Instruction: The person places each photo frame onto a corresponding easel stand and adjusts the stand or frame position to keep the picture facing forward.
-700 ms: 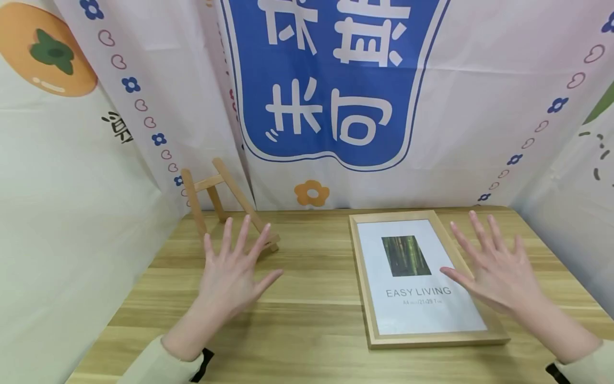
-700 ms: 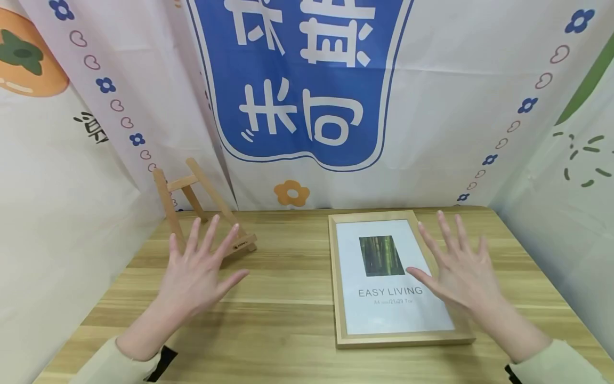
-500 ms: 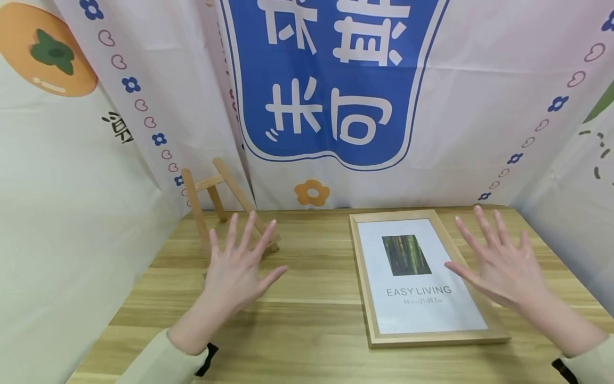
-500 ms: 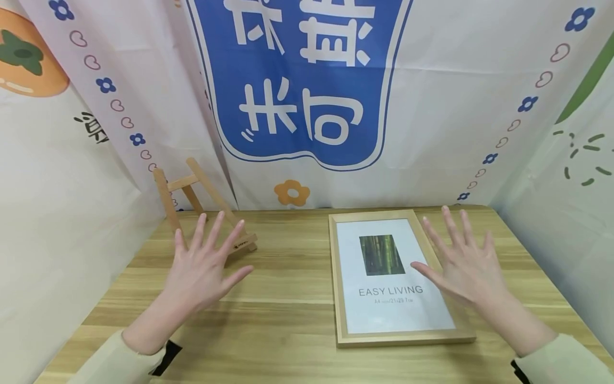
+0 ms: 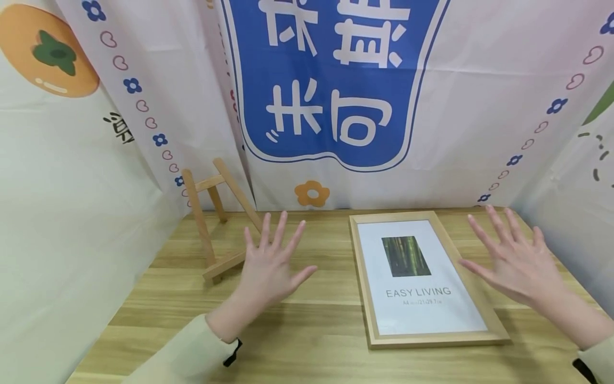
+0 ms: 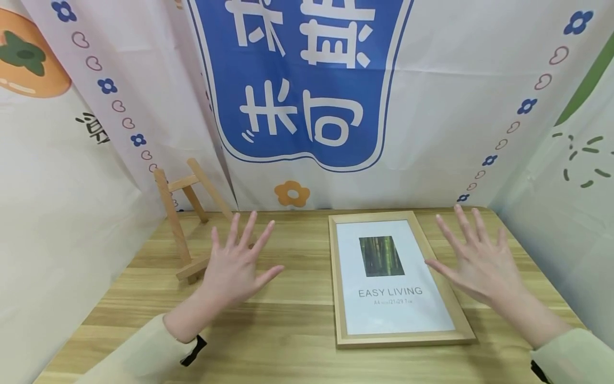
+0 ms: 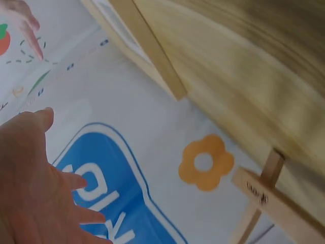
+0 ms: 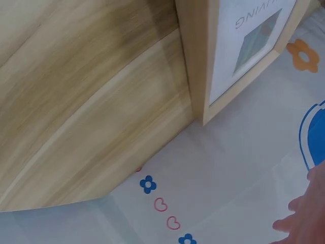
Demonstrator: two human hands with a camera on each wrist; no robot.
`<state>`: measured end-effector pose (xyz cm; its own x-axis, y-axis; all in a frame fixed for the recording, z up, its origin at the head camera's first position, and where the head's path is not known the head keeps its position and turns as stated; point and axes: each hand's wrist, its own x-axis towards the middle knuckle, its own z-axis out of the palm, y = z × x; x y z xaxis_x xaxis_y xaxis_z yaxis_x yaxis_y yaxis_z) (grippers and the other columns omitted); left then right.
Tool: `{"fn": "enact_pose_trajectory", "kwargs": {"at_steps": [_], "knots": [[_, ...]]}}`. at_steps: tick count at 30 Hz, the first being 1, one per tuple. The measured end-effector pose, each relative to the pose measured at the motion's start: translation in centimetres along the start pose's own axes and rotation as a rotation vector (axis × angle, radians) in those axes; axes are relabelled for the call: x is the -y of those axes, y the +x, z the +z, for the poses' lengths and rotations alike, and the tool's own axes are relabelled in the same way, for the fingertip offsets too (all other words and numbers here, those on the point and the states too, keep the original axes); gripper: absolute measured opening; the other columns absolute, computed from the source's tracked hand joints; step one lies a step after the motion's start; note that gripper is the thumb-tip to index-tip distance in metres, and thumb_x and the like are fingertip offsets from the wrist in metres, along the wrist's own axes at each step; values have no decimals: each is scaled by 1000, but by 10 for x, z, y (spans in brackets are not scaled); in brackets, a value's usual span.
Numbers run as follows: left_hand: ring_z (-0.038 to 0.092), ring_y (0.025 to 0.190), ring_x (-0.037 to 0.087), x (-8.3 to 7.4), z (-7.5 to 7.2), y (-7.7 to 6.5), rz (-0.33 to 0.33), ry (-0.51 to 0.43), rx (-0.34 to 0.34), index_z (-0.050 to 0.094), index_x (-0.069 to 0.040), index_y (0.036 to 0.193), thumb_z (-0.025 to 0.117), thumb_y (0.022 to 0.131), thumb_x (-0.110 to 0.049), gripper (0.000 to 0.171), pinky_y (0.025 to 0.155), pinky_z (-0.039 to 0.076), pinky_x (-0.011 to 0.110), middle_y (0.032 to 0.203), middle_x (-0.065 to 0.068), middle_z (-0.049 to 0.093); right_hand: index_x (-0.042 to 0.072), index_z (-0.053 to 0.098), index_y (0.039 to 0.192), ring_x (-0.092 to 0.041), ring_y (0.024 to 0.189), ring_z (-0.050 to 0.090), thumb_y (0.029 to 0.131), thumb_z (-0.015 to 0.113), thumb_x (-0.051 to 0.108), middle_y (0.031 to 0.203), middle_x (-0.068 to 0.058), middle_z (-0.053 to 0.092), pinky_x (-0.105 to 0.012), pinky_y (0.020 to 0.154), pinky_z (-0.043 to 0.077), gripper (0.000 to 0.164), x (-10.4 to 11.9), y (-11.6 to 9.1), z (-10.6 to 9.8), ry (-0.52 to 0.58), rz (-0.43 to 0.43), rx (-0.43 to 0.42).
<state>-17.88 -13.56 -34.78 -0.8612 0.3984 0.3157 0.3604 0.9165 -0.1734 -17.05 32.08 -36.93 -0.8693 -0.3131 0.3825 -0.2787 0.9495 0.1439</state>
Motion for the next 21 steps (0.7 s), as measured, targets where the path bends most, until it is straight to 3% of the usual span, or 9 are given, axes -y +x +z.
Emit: {"fn": "enact_pose_trajectory", "kwargs": {"at_steps": [7, 11, 16, 21], "knots": [[-2, 143, 44, -19, 15, 12, 48, -41, 81, 14, -26, 157, 38, 90, -73, 86, 107, 7, 72, 160, 13, -1, 24, 5, 158, -43, 143, 3, 89, 55, 60, 161, -9, -8, -77, 100, 14, 93, -11, -5, 11, 66, -31, 1], [-3, 143, 44, -30, 30, 18, 77, -76, 80, 16, -23, 157, 38, 90, -72, 86, 105, 11, 74, 160, 14, -7, 23, 6, 158, -41, 144, 6, 90, 57, 57, 162, -11, -4, -75, 104, 10, 92, -16, -8, 19, 116, -39, 7], [-7, 142, 44, -45, 49, 27, 100, -130, 77, 10, -24, 158, 37, 89, -74, 90, 104, 9, 75, 159, 13, -8, 22, 6, 158, -35, 146, 1, 90, 60, 50, 162, -10, -1, -67, 110, 0, 91, -24, -12, 31, 175, -37, 10], [-3, 143, 43, -61, 63, 32, 94, -236, 123, 2, -24, 158, 38, 87, -77, 95, 105, 8, 71, 160, 12, -4, 20, 2, 158, -46, 141, 10, 93, 60, 43, 161, -14, 1, -70, 108, 7, 90, -31, -17, 40, 324, -18, 99]]}}
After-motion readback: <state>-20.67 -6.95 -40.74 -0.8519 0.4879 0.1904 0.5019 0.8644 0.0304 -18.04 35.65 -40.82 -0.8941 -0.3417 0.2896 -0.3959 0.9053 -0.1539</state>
